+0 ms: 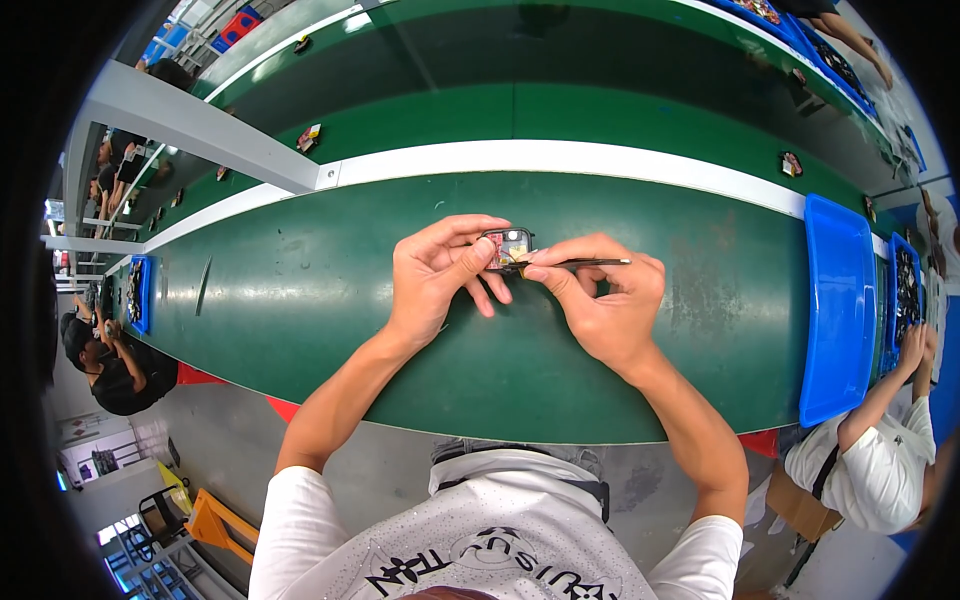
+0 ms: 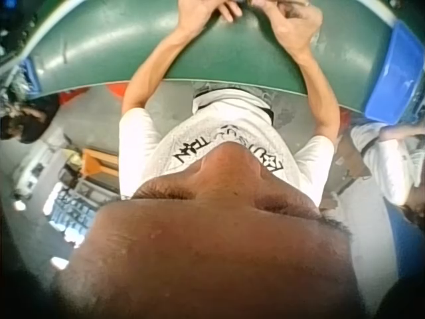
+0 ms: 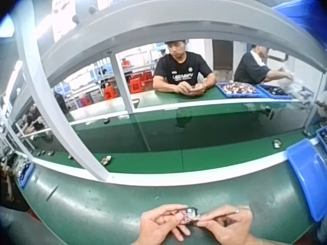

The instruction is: Assembling small electronic components using tweezers on a conveyor belt.

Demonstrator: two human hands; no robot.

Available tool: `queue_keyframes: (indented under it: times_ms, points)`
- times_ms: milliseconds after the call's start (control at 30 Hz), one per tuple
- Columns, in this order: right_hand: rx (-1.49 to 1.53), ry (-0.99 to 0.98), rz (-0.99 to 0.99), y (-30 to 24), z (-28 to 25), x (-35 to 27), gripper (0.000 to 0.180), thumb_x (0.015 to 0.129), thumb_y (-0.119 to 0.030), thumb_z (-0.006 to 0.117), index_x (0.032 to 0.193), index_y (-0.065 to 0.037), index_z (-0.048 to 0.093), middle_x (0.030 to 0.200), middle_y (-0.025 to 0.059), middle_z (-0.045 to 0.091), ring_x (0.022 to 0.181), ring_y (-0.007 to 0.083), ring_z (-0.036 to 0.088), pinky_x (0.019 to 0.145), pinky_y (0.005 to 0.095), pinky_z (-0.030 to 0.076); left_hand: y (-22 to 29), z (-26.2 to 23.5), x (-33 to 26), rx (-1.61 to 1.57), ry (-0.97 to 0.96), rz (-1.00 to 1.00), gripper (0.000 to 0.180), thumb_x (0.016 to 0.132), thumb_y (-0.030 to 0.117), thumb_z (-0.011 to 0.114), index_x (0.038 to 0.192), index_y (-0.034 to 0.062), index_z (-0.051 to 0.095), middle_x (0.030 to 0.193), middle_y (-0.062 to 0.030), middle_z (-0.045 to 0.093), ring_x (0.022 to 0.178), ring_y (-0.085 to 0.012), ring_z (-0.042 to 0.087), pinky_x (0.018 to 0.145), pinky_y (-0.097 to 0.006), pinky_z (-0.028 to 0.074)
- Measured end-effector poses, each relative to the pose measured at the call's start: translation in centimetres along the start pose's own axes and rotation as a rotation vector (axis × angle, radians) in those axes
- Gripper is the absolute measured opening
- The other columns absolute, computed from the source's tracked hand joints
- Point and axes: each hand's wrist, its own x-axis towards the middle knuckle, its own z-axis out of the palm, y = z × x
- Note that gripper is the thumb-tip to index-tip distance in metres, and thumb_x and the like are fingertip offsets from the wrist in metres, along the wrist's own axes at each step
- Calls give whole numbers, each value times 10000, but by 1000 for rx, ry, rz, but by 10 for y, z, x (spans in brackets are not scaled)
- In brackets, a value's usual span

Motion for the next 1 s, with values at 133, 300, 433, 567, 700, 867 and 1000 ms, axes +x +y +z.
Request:
queue_keyframes:
  times_ms: [133,300,433,567,700,867,1000]
  points:
    - [-41,-6,-32,-6,1,1,96,776,2,836,830,-43,770,778,8,757,438,18,418,420,207,294,0,0,0,-5,18,-15,283,1016,95,603,1227,-93,617,988,-209,710,665,-233,724,470,-264,569]
    - [-84,-17,-91,-6,3,2,102,770,0,837,823,-54,768,789,8,766,427,24,428,417,205,308,-2,-1,0,-10,25,-16,278,1015,88,602,1222,-97,616,981,-208,711,662,-230,724,476,-264,572]
    - [-68,-29,-56,-5,2,1,109,777,-3,839,849,-39,766,731,7,731,430,13,406,417,207,285,-1,0,-1,5,33,-20,264,1010,73,604,1207,-101,625,960,-202,711,652,-230,721,477,-266,571]
    - [-11,-21,77,-5,1,2,120,782,-2,842,871,-19,764,685,6,689,438,3,385,418,210,262,-1,-1,-1,29,37,1,256,1005,64,608,1195,-105,633,932,-195,712,639,-228,716,475,-270,569]
    - [3,18,37,-8,3,3,132,779,-2,843,882,-15,761,701,18,703,439,4,389,417,209,265,0,-3,1,38,63,14,259,1004,61,609,1199,-107,632,931,-195,712,638,-225,715,473,-269,569]
    - [-123,-36,-77,-10,3,3,146,767,-11,847,882,-42,763,701,23,711,420,22,397,413,214,278,-1,-2,0,37,63,1,264,1001,60,616,1204,-107,632,942,-199,713,637,-217,713,476,-267,572]
    - [-136,-38,-94,-9,4,3,153,754,-14,851,871,-53,761,676,11,701,408,34,397,411,219,282,-2,-2,0,39,64,5,262,1000,54,616,1206,-106,632,939,-197,712,640,-213,714,479,-267,575]
